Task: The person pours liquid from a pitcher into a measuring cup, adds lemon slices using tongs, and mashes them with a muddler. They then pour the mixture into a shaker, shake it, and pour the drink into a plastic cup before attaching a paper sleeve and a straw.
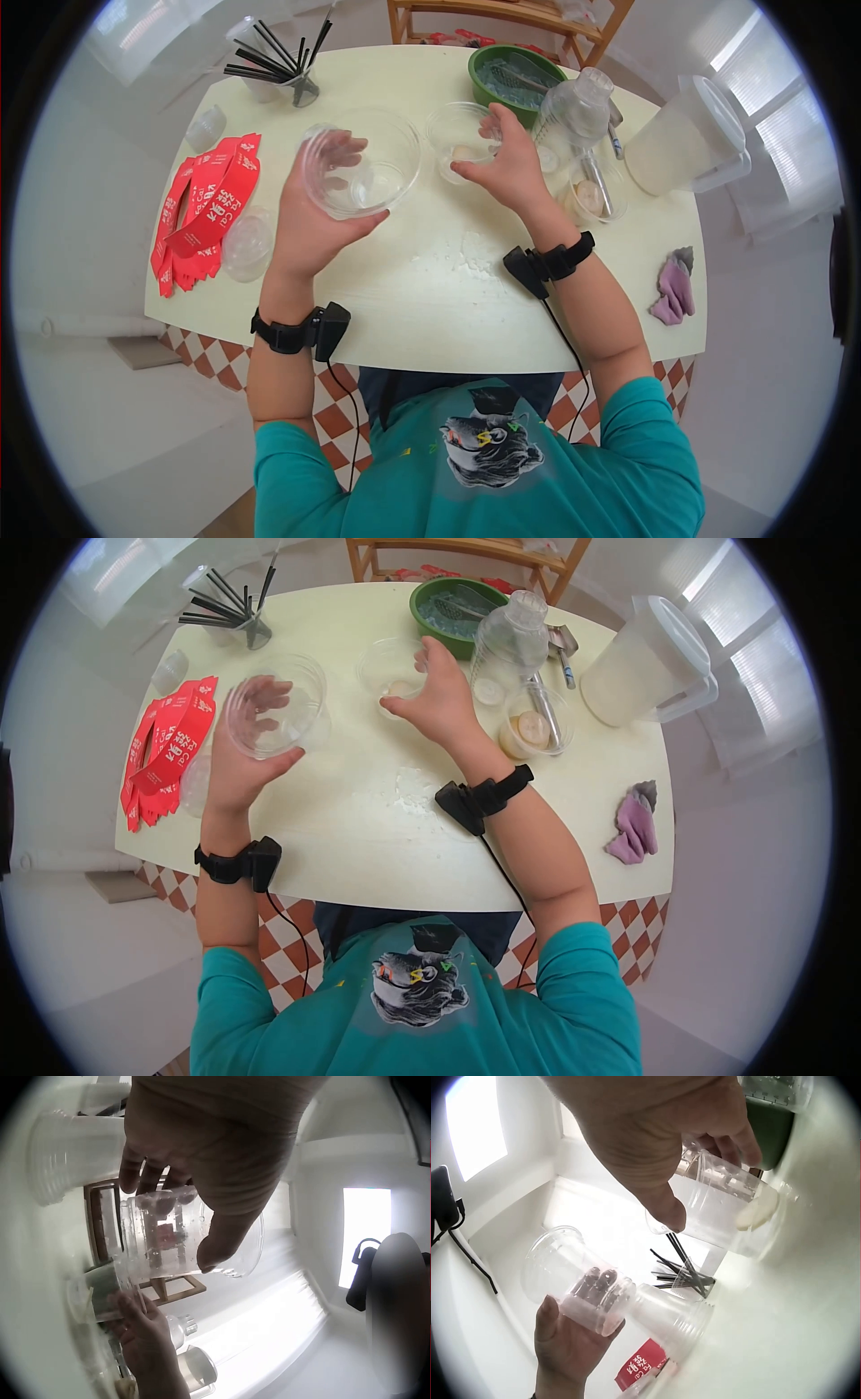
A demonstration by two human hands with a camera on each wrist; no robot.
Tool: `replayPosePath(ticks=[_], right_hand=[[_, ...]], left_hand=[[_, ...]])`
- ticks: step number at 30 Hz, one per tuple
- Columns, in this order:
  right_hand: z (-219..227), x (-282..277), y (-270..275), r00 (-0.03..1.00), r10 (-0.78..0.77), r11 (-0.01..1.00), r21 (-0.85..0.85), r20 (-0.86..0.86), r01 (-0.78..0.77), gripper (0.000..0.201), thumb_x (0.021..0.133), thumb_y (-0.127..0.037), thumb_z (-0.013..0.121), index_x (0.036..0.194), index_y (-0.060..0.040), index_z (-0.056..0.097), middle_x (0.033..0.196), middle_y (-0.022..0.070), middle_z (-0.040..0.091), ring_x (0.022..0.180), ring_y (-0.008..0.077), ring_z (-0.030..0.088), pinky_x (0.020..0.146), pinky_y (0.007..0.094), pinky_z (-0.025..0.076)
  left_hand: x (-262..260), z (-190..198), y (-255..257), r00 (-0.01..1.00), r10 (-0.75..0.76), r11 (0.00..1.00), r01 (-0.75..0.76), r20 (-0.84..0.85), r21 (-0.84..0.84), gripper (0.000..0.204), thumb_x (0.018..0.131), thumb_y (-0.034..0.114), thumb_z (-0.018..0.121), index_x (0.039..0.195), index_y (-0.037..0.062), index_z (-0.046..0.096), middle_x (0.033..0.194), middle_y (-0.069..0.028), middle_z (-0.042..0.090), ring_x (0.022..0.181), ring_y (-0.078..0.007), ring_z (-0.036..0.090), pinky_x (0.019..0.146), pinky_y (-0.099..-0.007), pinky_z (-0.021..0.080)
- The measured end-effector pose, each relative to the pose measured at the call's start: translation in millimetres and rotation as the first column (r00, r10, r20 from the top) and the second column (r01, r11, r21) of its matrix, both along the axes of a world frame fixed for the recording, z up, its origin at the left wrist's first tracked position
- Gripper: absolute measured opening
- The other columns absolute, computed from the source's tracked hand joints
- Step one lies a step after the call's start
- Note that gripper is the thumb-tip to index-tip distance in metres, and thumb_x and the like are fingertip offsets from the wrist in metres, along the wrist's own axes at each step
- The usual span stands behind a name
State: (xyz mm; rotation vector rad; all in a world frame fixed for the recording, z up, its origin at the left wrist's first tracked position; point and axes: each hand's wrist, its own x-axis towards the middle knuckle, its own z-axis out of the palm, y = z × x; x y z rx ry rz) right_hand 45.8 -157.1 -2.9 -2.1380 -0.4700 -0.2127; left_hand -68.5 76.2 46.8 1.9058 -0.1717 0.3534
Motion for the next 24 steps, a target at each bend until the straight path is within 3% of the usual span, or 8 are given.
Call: replayPosePath(ticks=[8, 10, 11, 12, 14, 15, 17, 24], right_hand=[[1, -1, 2, 1.0, 0.018, 1.0, -0.024, -0.02, -0.019, 0.1, 0.06, -0.027, 0.086, 0.139, 0.0041, 0.032, 0.129, 0.0216, 0.052, 0.118, 0.0308, 0.054, 0.099, 0.0372, 0.045], [-1, 0, 1, 1.0, 0.019, 0.999, -0.034, -0.016, -0.019, 0.1, 0.06, -0.027, 0.086, 0.139, 0.0036, 0.032, 0.13, 0.0212, 0.052, 0.118, 0.0304, 0.055, 0.099, 0.0368, 0.045], [-1, 0, 1, 1.0, 0.019, 0.999, -0.033, -0.016, -0.02, 0.1, 0.06, -0.027, 0.086, 0.139, 0.0036, 0.032, 0.13, 0.0212, 0.052, 0.118, 0.0304, 0.055, 0.099, 0.0368, 0.045], [-1, 0, 1, 1.0, 0.02, 0.999, -0.038, -0.016, -0.021, 0.101, 0.06, -0.027, 0.086, 0.14, 0.0033, 0.032, 0.13, 0.0209, 0.052, 0.117, 0.0303, 0.055, 0.099, 0.0367, 0.045], [0, 0, 1, 1.0, 0.023, 0.999, -0.037, -0.013, -0.023, 0.101, 0.06, -0.027, 0.086, 0.14, 0.003, 0.032, 0.13, 0.0207, 0.052, 0.117, 0.0303, 0.055, 0.098, 0.0366, 0.045], [1, 0, 1, 0.999, 0.023, 0.999, -0.038, -0.022, -0.024, 0.101, 0.06, -0.027, 0.086, 0.14, 0.0027, 0.032, 0.13, 0.0205, 0.052, 0.117, 0.0303, 0.056, 0.098, 0.0365, 0.045], [0, 0, 1, 0.999, 0.021, 0.999, -0.038, -0.033, -0.023, 0.101, 0.06, -0.027, 0.086, 0.14, 0.0024, 0.032, 0.13, 0.0202, 0.052, 0.116, 0.0304, 0.056, 0.098, 0.0364, 0.045], [-1, -1, 2, 0.999, 0.041, 0.998, -0.036, -0.03, -0.042, 0.1, 0.062, -0.027, 0.085, 0.141, 0.002, 0.031, 0.129, 0.0203, 0.053, 0.115, 0.0307, 0.057, 0.097, 0.0365, 0.046]], left_hand=[[10, 30, 59, 0.948, 0.209, 0.972, -0.228, 0.241, 0.055, 0.074, 0.063, 0.011, 0.079, 0.13, 0.0043, 0.048, 0.124, -0.0103, 0.057, 0.113, -0.0227, 0.055, 0.095, -0.038, 0.044], [11, 44, 64, 0.887, 0.289, 0.851, -0.411, 0.361, 0.328, 0.067, 0.068, 0.003, 0.072, 0.131, 0.0058, 0.049, 0.124, -0.0106, 0.056, 0.116, -0.0213, 0.053, 0.103, -0.0338, 0.041], [12, 50, 68, 0.862, 0.285, 0.751, -0.473, 0.419, 0.461, 0.064, 0.067, 0.0, 0.071, 0.128, 0.0062, 0.051, 0.12, -0.0107, 0.057, 0.115, -0.0234, 0.053, 0.1, -0.0338, 0.043], [12, 53, 67, 0.861, 0.286, 0.75, -0.474, 0.42, 0.461, 0.064, 0.067, 0.0, 0.071, 0.128, 0.0062, 0.051, 0.12, -0.0107, 0.057, 0.115, -0.0234, 0.053, 0.1, -0.0338, 0.043], [13, 59, 62, 0.862, 0.237, 0.411, -0.506, 0.447, 0.758, 0.064, 0.064, -0.006, 0.068, 0.125, 0.006, 0.054, 0.116, -0.012, 0.056, 0.113, -0.0285, 0.053, 0.096, -0.0382, 0.045], [17, 60, 63, 0.862, 0.235, 0.407, -0.506, 0.448, 0.76, 0.064, 0.064, -0.006, 0.068, 0.125, 0.006, 0.054, 0.116, -0.012, 0.056, 0.113, -0.0285, 0.053, 0.096, -0.0382, 0.045], [26, 59, 65, 0.899, -0.017, 0.14, -0.431, 0.438, 0.891, 0.058, 0.066, -0.008, 0.063, 0.122, 0.0065, 0.056, 0.114, -0.0132, 0.055, 0.112, -0.0316, 0.051, 0.092, -0.0407, 0.045], [40, 35, 36, 0.921, -0.225, 0.017, -0.324, 0.319, 0.946, 0.039, 0.074, -0.004, 0.057, 0.112, 0.0066, 0.061, 0.114, -0.0121, 0.056, 0.112, -0.0283, 0.051, 0.092, -0.0366, 0.043]])
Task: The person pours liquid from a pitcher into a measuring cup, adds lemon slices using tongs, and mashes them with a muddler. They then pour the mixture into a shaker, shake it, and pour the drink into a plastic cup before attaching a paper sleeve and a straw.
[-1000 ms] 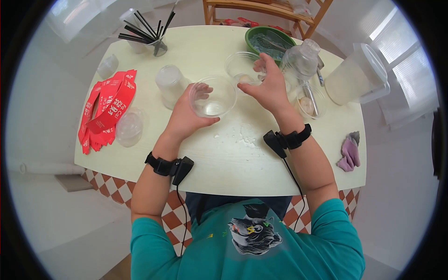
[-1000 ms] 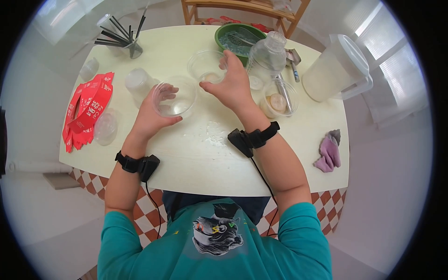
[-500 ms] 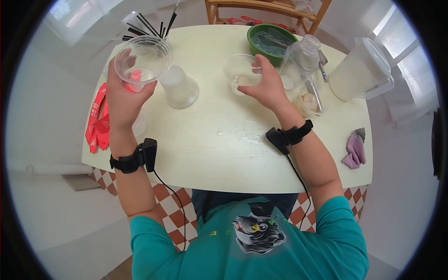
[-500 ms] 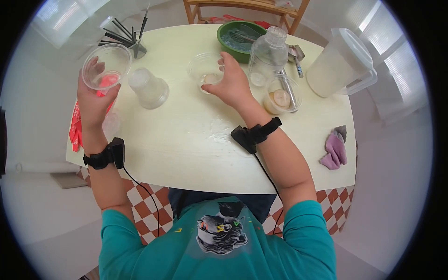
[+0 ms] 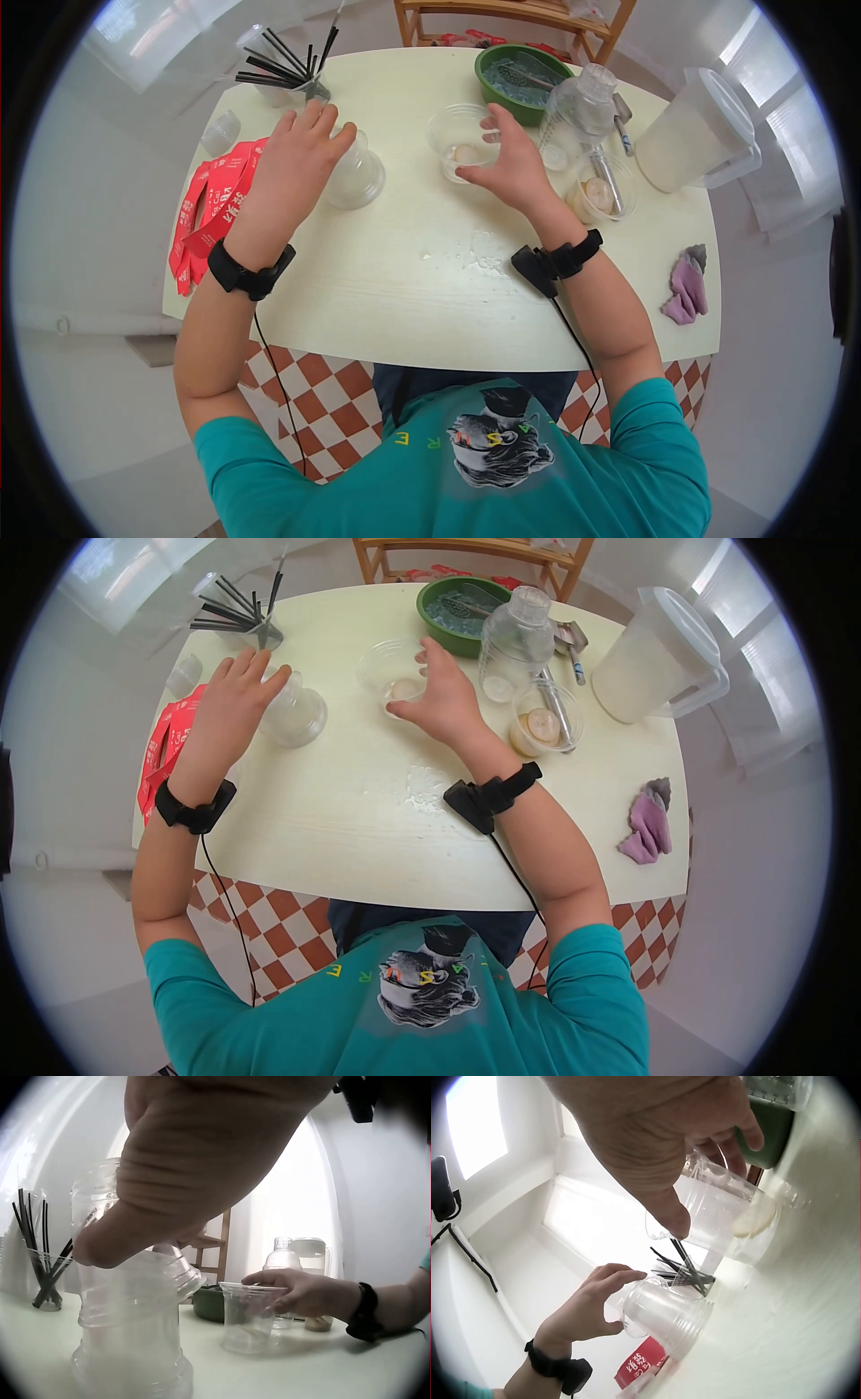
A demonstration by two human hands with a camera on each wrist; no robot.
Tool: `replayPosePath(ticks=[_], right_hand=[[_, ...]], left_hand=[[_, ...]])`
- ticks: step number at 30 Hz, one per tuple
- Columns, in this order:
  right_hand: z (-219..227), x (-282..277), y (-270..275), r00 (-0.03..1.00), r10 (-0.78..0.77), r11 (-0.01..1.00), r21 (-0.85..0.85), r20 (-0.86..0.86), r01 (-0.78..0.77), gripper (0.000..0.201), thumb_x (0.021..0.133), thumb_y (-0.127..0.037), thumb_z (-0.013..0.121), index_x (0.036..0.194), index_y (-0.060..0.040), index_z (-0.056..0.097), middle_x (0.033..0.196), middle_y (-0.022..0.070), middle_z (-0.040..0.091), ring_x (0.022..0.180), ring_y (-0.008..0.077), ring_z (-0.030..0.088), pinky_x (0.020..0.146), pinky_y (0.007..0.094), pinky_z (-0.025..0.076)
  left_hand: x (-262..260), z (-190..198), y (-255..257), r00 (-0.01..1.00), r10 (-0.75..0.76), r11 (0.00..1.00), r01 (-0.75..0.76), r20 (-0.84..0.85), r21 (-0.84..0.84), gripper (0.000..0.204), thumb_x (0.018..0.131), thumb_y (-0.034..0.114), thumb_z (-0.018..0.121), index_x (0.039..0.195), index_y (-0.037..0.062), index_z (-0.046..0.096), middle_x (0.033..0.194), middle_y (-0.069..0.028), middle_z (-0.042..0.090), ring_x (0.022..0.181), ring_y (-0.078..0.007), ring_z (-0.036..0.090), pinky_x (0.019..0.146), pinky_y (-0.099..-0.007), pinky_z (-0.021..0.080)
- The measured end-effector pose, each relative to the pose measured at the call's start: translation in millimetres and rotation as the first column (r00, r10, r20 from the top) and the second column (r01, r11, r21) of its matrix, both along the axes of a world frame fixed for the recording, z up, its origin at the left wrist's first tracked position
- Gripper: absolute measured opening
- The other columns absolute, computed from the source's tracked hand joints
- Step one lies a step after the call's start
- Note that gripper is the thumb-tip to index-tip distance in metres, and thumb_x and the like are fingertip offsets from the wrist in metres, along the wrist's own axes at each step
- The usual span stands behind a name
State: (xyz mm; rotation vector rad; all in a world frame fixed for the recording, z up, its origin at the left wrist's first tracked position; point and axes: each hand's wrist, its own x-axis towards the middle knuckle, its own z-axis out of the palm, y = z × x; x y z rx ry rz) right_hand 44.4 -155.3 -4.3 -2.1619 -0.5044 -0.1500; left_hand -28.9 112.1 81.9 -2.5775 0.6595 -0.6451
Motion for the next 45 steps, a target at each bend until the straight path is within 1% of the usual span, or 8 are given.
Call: replayPosePath(ticks=[9, 15, 18, 21, 27, 33, 43, 45], right_hand=[[3, -5, 2, 0.999, 0.04, 0.999, -0.007, -0.019, -0.04, 0.098, 0.063, -0.026, 0.084, 0.141, 0.0002, 0.032, 0.128, 0.0198, 0.054, 0.115, 0.0309, 0.057, 0.097, 0.0361, 0.046], [2, -6, 0, 0.998, 0.065, 0.998, -0.028, -0.003, -0.065, 0.094, 0.067, -0.025, 0.081, 0.141, 0.0022, 0.031, 0.129, 0.0213, 0.053, 0.116, 0.0319, 0.056, 0.097, 0.0367, 0.045], [3, -8, 4, 0.997, 0.079, 0.996, -0.046, -0.004, -0.08, 0.093, 0.069, -0.026, 0.08, 0.142, 0.0037, 0.03, 0.129, 0.022, 0.053, 0.117, 0.0324, 0.055, 0.098, 0.037, 0.045], [3, -8, 5, 0.998, 0.069, 0.995, -0.073, 0.005, -0.069, 0.092, 0.071, -0.027, 0.079, 0.142, 0.0044, 0.029, 0.129, 0.0224, 0.054, 0.117, 0.0324, 0.055, 0.098, 0.037, 0.045], [0, -9, 6, 0.997, 0.071, 0.995, -0.078, 0.032, -0.068, 0.092, 0.072, -0.028, 0.078, 0.143, 0.0035, 0.029, 0.13, 0.0216, 0.054, 0.117, 0.0321, 0.056, 0.098, 0.0366, 0.045], [1, -11, 7, 0.998, 0.07, 0.995, -0.072, 0.004, -0.07, 0.092, 0.072, -0.027, 0.077, 0.144, 0.0027, 0.029, 0.129, 0.0204, 0.055, 0.117, 0.0324, 0.055, 0.098, 0.0367, 0.045], [0, -10, 6, 0.995, 0.087, 0.99, -0.116, 0.041, -0.082, 0.091, 0.073, -0.029, 0.077, 0.144, 0.0025, 0.029, 0.129, 0.0204, 0.055, 0.118, 0.0339, 0.054, 0.098, 0.0383, 0.045], [5, -11, 6, 0.996, 0.087, 0.99, -0.118, 0.031, -0.083, 0.091, 0.073, -0.029, 0.077, 0.144, 0.0024, 0.029, 0.129, 0.0203, 0.055, 0.118, 0.0337, 0.054, 0.098, 0.0382, 0.045]], left_hand=[[18, -24, 1, 0.96, 0.151, 0.978, -0.111, -0.236, 0.175, 0.039, 0.072, -0.003, 0.06, 0.11, 0.0044, 0.061, 0.115, -0.0129, 0.055, 0.118, -0.0274, 0.048, 0.095, -0.037, 0.042], [17, -21, 25, 0.983, 0.072, 0.997, -0.065, -0.17, 0.048, 0.049, 0.072, -0.006, 0.06, 0.119, 0.0076, 0.058, 0.127, -0.0136, 0.052, 0.129, -0.0329, 0.04, 0.104, -0.0429, 0.038], [-1, 5, 39, 0.991, 0.002, 0.975, -0.032, -0.137, -0.219, 0.051, 0.072, -0.001, 0.064, 0.122, 0.0094, 0.057, 0.128, -0.0121, 0.053, 0.125, -0.0323, 0.045, 0.102, -0.0428, 0.04], [-27, 21, 56, 0.973, 0.161, 0.852, -0.223, -0.167, -0.474, 0.049, 0.074, 0.007, 0.069, 0.121, 0.0076, 0.056, 0.117, -0.0104, 0.059, 0.11, -0.0322, 0.054, 0.09, -0.039, 0.048], [-69, -2, 85, 0.712, 0.411, 0.686, -0.653, -0.569, -0.322, 0.065, 0.07, 0.021, 0.078, 0.127, 0.0033, 0.053, 0.128, -0.0157, 0.055, 0.119, -0.0319, 0.052, 0.1, -0.0391, 0.043], [-73, -44, 93, 0.645, 0.355, 0.633, -0.698, -0.677, -0.333, 0.086, 0.062, 0.035, 0.083, 0.133, 0.003, 0.047, 0.131, -0.0219, 0.051, 0.123, -0.0355, 0.048, 0.102, -0.0406, 0.042], [-65, -44, 79, 0.661, 0.383, 0.631, -0.697, -0.646, -0.34, 0.096, 0.059, 0.032, 0.084, 0.139, 0.0039, 0.04, 0.134, -0.0203, 0.049, 0.125, -0.0384, 0.044, 0.104, -0.0445, 0.04], [-66, -39, 78, 0.754, 0.355, 0.644, -0.626, -0.553, -0.441, 0.095, 0.059, 0.031, 0.084, 0.139, 0.005, 0.041, 0.134, -0.019, 0.049, 0.124, -0.0375, 0.045, 0.105, -0.0444, 0.039]])
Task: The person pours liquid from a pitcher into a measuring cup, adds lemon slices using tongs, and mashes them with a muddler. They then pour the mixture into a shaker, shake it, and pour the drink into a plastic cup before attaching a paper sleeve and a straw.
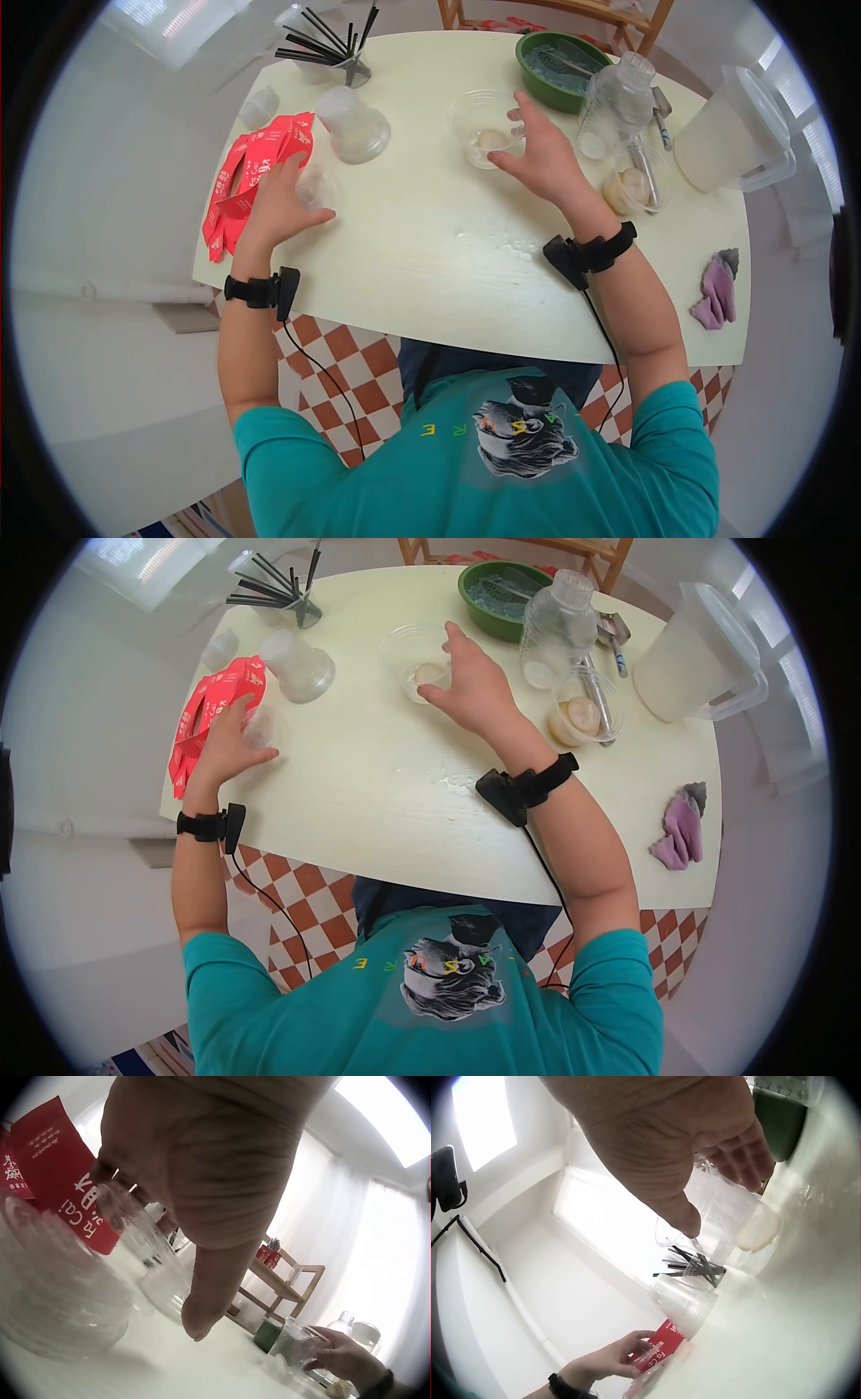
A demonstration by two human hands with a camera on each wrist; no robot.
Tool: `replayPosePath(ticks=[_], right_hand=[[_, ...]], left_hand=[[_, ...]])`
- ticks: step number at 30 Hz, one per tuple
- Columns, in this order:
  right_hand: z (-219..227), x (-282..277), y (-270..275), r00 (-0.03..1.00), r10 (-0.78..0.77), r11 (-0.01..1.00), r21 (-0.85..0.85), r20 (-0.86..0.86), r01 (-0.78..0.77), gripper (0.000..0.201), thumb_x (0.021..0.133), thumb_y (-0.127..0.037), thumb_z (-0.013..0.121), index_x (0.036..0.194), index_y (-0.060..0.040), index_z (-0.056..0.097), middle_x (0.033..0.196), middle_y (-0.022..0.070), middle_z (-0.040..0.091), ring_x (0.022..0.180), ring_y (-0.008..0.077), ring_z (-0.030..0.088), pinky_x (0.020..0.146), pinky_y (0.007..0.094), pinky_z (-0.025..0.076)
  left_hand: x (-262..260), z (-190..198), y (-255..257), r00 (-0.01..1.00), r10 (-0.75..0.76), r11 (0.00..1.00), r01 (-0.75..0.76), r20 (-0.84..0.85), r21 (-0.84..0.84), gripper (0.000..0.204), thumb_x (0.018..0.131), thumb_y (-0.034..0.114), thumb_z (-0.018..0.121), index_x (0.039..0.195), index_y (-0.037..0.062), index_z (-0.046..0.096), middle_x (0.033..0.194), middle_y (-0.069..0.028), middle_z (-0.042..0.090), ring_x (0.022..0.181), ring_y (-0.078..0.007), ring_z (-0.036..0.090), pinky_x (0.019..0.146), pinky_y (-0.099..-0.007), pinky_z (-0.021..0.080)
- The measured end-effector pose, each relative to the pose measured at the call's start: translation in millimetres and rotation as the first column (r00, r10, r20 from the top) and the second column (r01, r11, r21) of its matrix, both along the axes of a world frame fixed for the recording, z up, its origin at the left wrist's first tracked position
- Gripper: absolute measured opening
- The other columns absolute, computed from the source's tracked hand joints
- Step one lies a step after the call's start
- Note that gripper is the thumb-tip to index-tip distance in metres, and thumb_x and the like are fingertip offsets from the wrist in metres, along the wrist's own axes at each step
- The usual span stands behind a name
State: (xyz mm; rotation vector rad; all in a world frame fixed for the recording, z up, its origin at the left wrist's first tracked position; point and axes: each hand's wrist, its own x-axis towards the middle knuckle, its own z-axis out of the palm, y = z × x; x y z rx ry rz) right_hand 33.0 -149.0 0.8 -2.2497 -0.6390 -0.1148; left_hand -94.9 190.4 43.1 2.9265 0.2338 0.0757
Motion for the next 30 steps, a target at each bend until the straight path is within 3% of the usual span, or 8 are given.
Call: replayPosePath(ticks=[4, 6, 12, 17, 23, 25, 30], right_hand=[[-1, 2, -2, 1.0, 0.011, 1.0, -0.003, 0.006, -0.011, 0.089, 0.072, -0.028, 0.077, 0.142, 0.0009, 0.031, 0.128, 0.0194, 0.056, 0.116, 0.0337, 0.055, 0.097, 0.0383, 0.046], [0, 0, -1, 1.0, 0.009, 1.0, 0.006, -0.002, -0.009, 0.086, 0.071, -0.026, 0.078, 0.14, -0.0016, 0.034, 0.124, 0.0179, 0.058, 0.111, 0.0317, 0.057, 0.094, 0.038, 0.047], [8, -6, 0, 0.996, 0.071, 0.997, 0.043, -0.054, -0.068, 0.08, 0.067, -0.021, 0.081, 0.133, -0.0046, 0.04, 0.115, 0.0187, 0.061, 0.105, 0.0323, 0.06, 0.09, 0.0386, 0.048], [5, -2, -1, 0.992, 0.098, 0.99, 0.11, -0.084, -0.089, 0.083, 0.064, -0.022, 0.082, 0.133, -0.0035, 0.039, 0.111, 0.0217, 0.062, 0.105, 0.0346, 0.061, 0.089, 0.0394, 0.05], [13, -4, -3, 0.985, 0.111, 0.986, 0.143, -0.131, -0.092, 0.087, 0.066, -0.023, 0.082, 0.138, -0.0092, 0.037, 0.111, 0.0208, 0.063, 0.105, 0.0334, 0.061, 0.088, 0.039, 0.05], [13, -2, -4, 0.987, 0.157, 0.987, 0.051, -0.042, -0.155, 0.087, 0.068, -0.023, 0.081, 0.14, -0.0117, 0.035, 0.112, 0.0182, 0.063, 0.104, 0.0323, 0.061, 0.087, 0.0396, 0.05], [0, 1, -2, 0.989, 0.143, 0.989, -0.048, 0.033, -0.142, 0.087, 0.071, -0.024, 0.079, 0.142, -0.0095, 0.032, 0.111, 0.0164, 0.061, 0.1, 0.0326, 0.061, 0.084, 0.0409, 0.051]], left_hand=[[1, 27, -23, 0.996, -0.043, 0.99, 0.053, 0.079, -0.13, 0.094, 0.059, 0.031, 0.084, 0.138, 0.0056, 0.042, 0.134, -0.0179, 0.049, 0.125, -0.0361, 0.044, 0.105, -0.0442, 0.038], [6, 39, -47, 0.97, -0.179, 0.934, 0.221, 0.166, -0.282, 0.092, 0.059, 0.031, 0.083, 0.138, 0.0055, 0.043, 0.133, -0.0176, 0.05, 0.125, -0.0347, 0.044, 0.104, -0.0438, 0.038], [64, 36, -125, 0.886, -0.385, 0.859, 0.447, 0.258, -0.251, 0.092, 0.061, 0.03, 0.082, 0.14, 0.0063, 0.041, 0.132, -0.0178, 0.049, 0.126, -0.0311, 0.045, 0.105, -0.0414, 0.038], [96, 21, -149, 0.881, -0.406, 0.859, 0.458, 0.241, -0.227, 0.091, 0.061, 0.034, 0.083, 0.138, 0.0067, 0.042, 0.132, -0.018, 0.049, 0.126, -0.0325, 0.043, 0.105, -0.0423, 0.038], [102, 8, -155, 0.886, -0.427, 0.861, 0.459, 0.18, -0.22, 0.087, 0.06, 0.038, 0.083, 0.133, 0.0054, 0.048, 0.129, -0.019, 0.049, 0.126, -0.0347, 0.041, 0.103, -0.0425, 0.039], [101, 7, -157, 0.881, -0.437, 0.853, 0.471, 0.183, -0.228, 0.087, 0.059, 0.04, 0.084, 0.132, 0.0049, 0.05, 0.128, -0.0201, 0.049, 0.126, -0.0364, 0.039, 0.101, -0.0427, 0.041], [97, 0, -161, 0.871, -0.448, 0.841, 0.487, 0.203, -0.234, 0.083, 0.067, 0.04, 0.08, 0.134, 0.0075, 0.046, 0.134, -0.0205, 0.044, 0.128, -0.0366, 0.038, 0.104, -0.0437, 0.036]])
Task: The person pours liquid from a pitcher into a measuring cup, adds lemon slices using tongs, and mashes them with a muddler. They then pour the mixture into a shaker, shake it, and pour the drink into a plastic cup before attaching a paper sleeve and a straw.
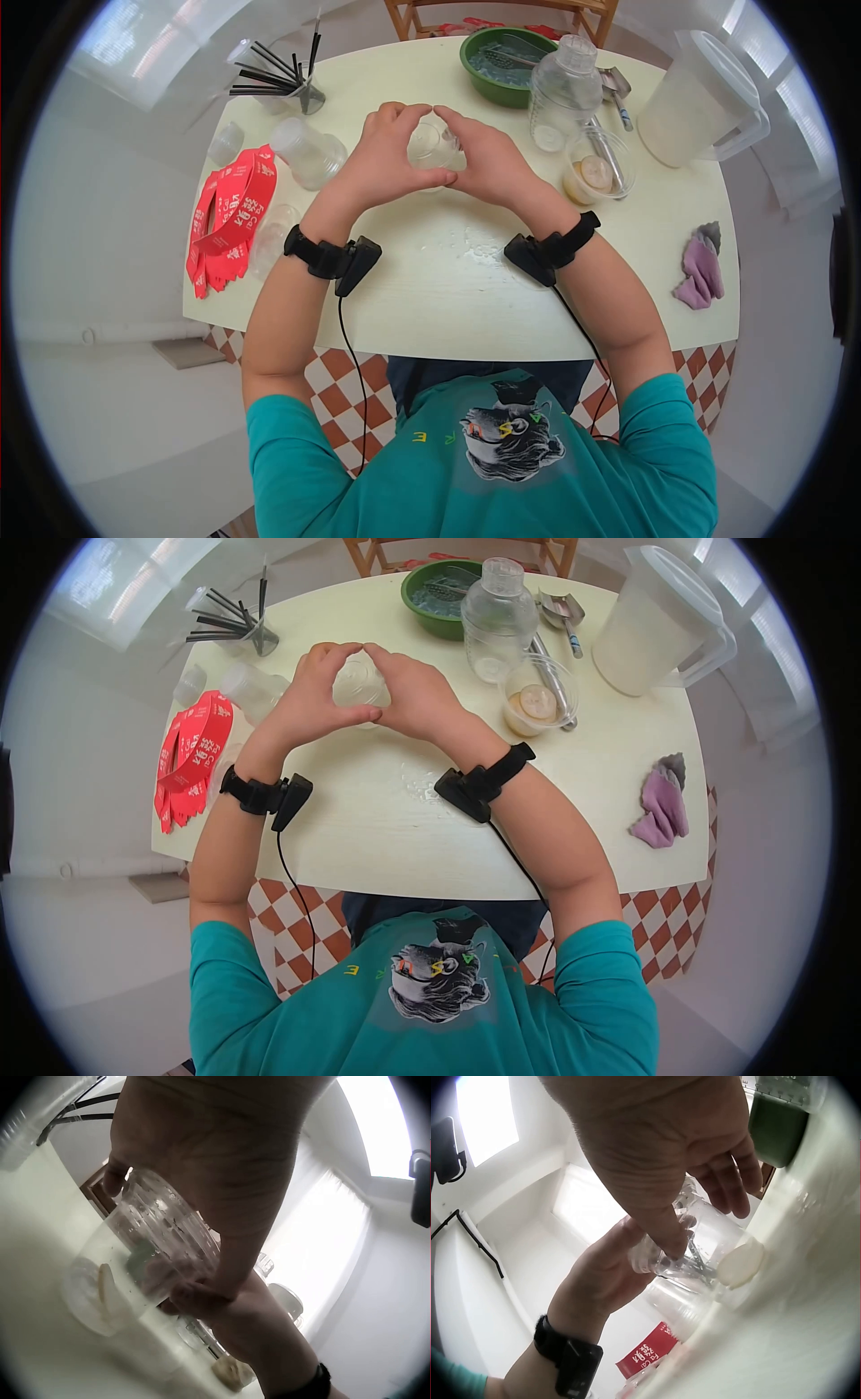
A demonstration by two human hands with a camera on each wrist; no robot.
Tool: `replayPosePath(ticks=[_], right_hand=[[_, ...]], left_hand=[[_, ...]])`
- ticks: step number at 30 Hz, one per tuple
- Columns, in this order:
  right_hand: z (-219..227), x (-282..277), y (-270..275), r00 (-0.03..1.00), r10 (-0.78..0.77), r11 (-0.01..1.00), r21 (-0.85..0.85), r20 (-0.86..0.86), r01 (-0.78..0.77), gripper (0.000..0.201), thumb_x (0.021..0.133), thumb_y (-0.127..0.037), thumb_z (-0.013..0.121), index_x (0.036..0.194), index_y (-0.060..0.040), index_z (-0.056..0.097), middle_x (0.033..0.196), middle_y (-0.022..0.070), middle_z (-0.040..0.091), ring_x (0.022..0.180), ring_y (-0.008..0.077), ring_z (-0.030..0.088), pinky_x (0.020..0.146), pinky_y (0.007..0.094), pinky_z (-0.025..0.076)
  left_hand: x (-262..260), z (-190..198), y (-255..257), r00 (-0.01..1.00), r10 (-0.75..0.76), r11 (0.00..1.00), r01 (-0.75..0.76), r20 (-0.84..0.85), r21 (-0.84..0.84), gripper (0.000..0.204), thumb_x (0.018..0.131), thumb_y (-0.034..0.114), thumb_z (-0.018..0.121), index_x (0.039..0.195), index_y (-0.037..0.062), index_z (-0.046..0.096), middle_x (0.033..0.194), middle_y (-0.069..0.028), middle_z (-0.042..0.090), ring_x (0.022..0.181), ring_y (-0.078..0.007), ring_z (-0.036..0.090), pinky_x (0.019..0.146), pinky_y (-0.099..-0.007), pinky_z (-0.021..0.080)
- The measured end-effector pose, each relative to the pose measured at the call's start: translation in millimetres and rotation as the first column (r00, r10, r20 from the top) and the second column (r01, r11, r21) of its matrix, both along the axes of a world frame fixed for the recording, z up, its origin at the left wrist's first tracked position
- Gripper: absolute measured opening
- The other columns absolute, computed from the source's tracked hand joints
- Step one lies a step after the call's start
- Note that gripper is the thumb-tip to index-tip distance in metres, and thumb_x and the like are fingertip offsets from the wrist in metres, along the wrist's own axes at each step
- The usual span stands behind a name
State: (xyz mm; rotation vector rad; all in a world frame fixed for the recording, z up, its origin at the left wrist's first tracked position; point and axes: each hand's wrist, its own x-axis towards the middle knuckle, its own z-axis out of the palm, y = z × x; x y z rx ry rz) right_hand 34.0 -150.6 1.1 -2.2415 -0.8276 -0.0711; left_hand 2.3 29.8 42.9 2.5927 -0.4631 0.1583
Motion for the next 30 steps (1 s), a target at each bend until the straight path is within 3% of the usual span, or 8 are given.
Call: replayPosePath(ticks=[7, 13, 17, 19, 20, 22, 25, 30], right_hand=[[-7, -2, 2, 0.997, 0.046, 0.998, -0.036, 0.069, -0.043, 0.094, 0.073, -0.024, 0.075, 0.146, -0.0001, 0.021, 0.105, 0.0207, 0.059, 0.093, 0.0349, 0.061, 0.078, 0.0416, 0.052], [3, -4, -2, 0.997, 0.064, 0.993, -0.102, 0.04, -0.06, 0.098, 0.071, -0.023, 0.076, 0.147, -0.0016, 0.019, 0.107, 0.0208, 0.058, 0.091, 0.035, 0.061, 0.076, 0.0418, 0.052], [15, -8, -5, 0.999, 0.021, 0.985, -0.17, -0.024, -0.025, 0.101, 0.07, -0.021, 0.078, 0.149, -0.0068, 0.018, 0.115, 0.021, 0.057, 0.098, 0.0355, 0.06, 0.084, 0.0413, 0.05], [18, -9, -7, 0.999, 0.015, 0.981, -0.195, 0.028, -0.01, 0.099, 0.069, -0.021, 0.077, 0.148, -0.0057, 0.021, 0.105, 0.0199, 0.057, 0.092, 0.0341, 0.061, 0.076, 0.0409, 0.052], [20, -9, -8, 0.999, 0.015, 0.981, -0.193, 0.03, -0.008, 0.099, 0.069, -0.021, 0.077, 0.148, -0.0057, 0.021, 0.105, 0.0199, 0.057, 0.092, 0.0341, 0.061, 0.076, 0.0409, 0.052], [25, -10, -10, 0.999, -0.003, 0.983, -0.184, 0.034, 0.009, 0.098, 0.068, -0.02, 0.077, 0.148, -0.0066, 0.022, 0.104, 0.0185, 0.057, 0.091, 0.0333, 0.061, 0.075, 0.0408, 0.052], [30, -12, -9, 1.0, -0.011, 0.998, -0.058, 0.018, 0.012, 0.1, 0.068, -0.016, 0.079, 0.149, -0.0114, 0.021, 0.113, 0.0181, 0.057, 0.096, 0.0334, 0.059, 0.082, 0.0402, 0.05], [36, -15, -10, 1.0, -0.032, 0.991, -0.132, 0.0, 0.031, 0.098, 0.067, -0.016, 0.079, 0.149, -0.0124, 0.024, 0.111, 0.0167, 0.057, 0.095, 0.0326, 0.059, 0.081, 0.0403, 0.05]], left_hand=[[-5, -14, -1, 0.998, 0.039, 0.998, -0.036, 0.054, -0.045, 0.08, 0.072, 0.041, 0.077, 0.136, 0.0059, 0.043, 0.136, -0.0205, 0.041, 0.13, -0.0363, 0.036, 0.106, -0.0436, 0.035], [8, 0, 26, 0.982, -0.011, 0.995, 0.029, 0.187, -0.096, 0.062, 0.08, 0.033, 0.072, 0.13, 0.0045, 0.049, 0.132, -0.0159, 0.048, 0.124, -0.0314, 0.044, 0.103, -0.0399, 0.037], [41, 25, 72, 0.841, 0.251, 0.968, -0.228, 0.48, -0.106, 0.04, 0.081, 0.024, 0.073, 0.113, 0.0022, 0.062, 0.105, -0.0091, 0.065, 0.096, -0.0241, 0.061, 0.087, -0.0331, 0.048], [66, 37, 101, 0.791, 0.403, 0.915, -0.345, 0.46, -0.209, 0.037, 0.082, 0.021, 0.071, 0.113, 0.0025, 0.063, 0.098, -0.0078, 0.067, 0.089, -0.0216, 0.062, 0.08, -0.0322, 0.05], [79, 43, 116, 0.79, 0.402, 0.916, -0.344, 0.462, -0.209, 0.037, 0.082, 0.021, 0.071, 0.113, 0.0025, 0.063, 0.098, -0.0078, 0.067, 0.089, -0.0216, 0.062, 0.08, -0.0322, 0.05], [100, 53, 142, 0.776, 0.515, 0.849, -0.52, 0.366, -0.092, 0.033, 0.08, 0.016, 0.065, 0.112, 0.0048, 0.065, 0.097, -0.0117, 0.066, 0.089, -0.0278, 0.063, 0.08, -0.0363, 0.05], [120, 52, 161, 0.837, 0.471, 0.863, -0.503, 0.279, 0.052, 0.033, 0.082, 0.011, 0.063, 0.114, 0.0065, 0.064, 0.097, -0.0095, 0.067, 0.086, -0.0216, 0.063, 0.078, -0.0326, 0.05], [137, 44, 173, 0.888, 0.365, 0.908, -0.405, 0.28, 0.102, 0.023, 0.08, 0.014, 0.062, 0.101, 0.009, 0.069, 0.086, -0.0111, 0.068, 0.08, -0.0273, 0.065, 0.073, -0.0379, 0.05]])
